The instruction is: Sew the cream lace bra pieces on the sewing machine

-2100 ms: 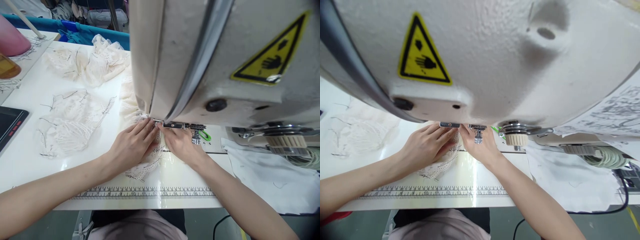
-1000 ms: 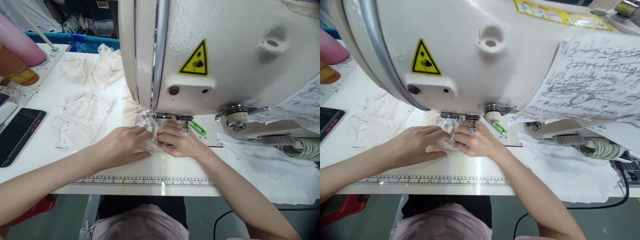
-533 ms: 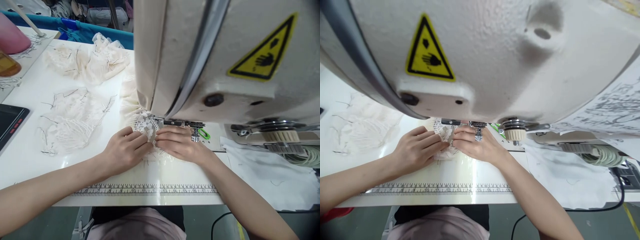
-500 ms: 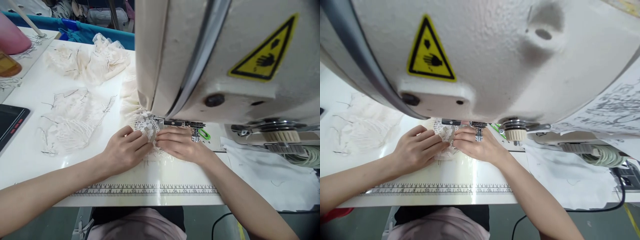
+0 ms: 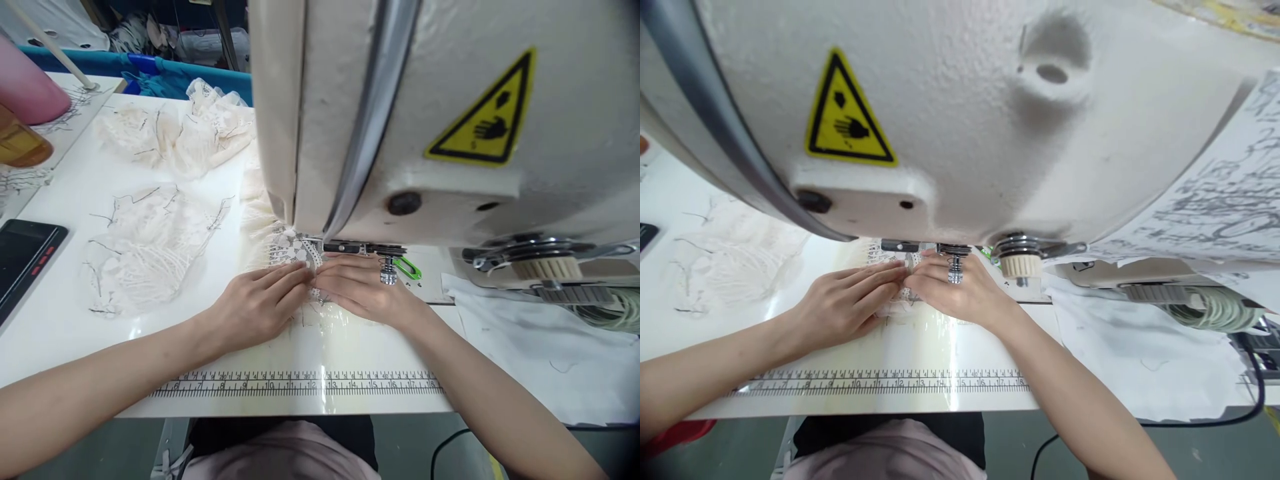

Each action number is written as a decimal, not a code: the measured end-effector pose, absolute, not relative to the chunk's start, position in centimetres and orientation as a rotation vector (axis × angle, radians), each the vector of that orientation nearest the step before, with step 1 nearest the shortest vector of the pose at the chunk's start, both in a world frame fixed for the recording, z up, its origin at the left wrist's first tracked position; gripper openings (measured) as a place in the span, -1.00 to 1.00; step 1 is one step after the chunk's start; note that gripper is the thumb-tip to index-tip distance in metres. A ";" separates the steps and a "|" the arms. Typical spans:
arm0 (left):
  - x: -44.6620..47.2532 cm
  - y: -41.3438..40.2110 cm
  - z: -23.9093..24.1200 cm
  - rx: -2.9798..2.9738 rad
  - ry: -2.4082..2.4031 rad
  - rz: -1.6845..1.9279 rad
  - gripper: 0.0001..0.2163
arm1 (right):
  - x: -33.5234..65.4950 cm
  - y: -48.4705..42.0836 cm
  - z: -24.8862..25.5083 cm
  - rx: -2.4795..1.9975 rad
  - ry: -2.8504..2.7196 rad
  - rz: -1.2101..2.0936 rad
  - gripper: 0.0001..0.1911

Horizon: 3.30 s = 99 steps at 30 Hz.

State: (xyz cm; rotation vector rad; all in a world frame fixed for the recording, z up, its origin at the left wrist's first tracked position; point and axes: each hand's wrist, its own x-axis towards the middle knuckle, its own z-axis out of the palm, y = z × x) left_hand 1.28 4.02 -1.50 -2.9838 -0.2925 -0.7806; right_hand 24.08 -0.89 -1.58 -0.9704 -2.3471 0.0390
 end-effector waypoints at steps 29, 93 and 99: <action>1.4 4.8 -1.4 -2.957 -0.517 -0.842 -0.81 | 22.2 -1.5 -2.6 -1.080 -2.408 -0.192 -0.79; 1.3 6.3 -1.9 -2.908 -0.436 -0.663 -0.75 | 22.7 -0.8 -3.4 -1.369 -2.406 -0.190 -0.69; 1.5 6.2 -1.5 -2.957 -0.490 -0.694 -0.77 | 21.9 -1.1 -3.1 -1.336 -2.385 -0.349 -0.81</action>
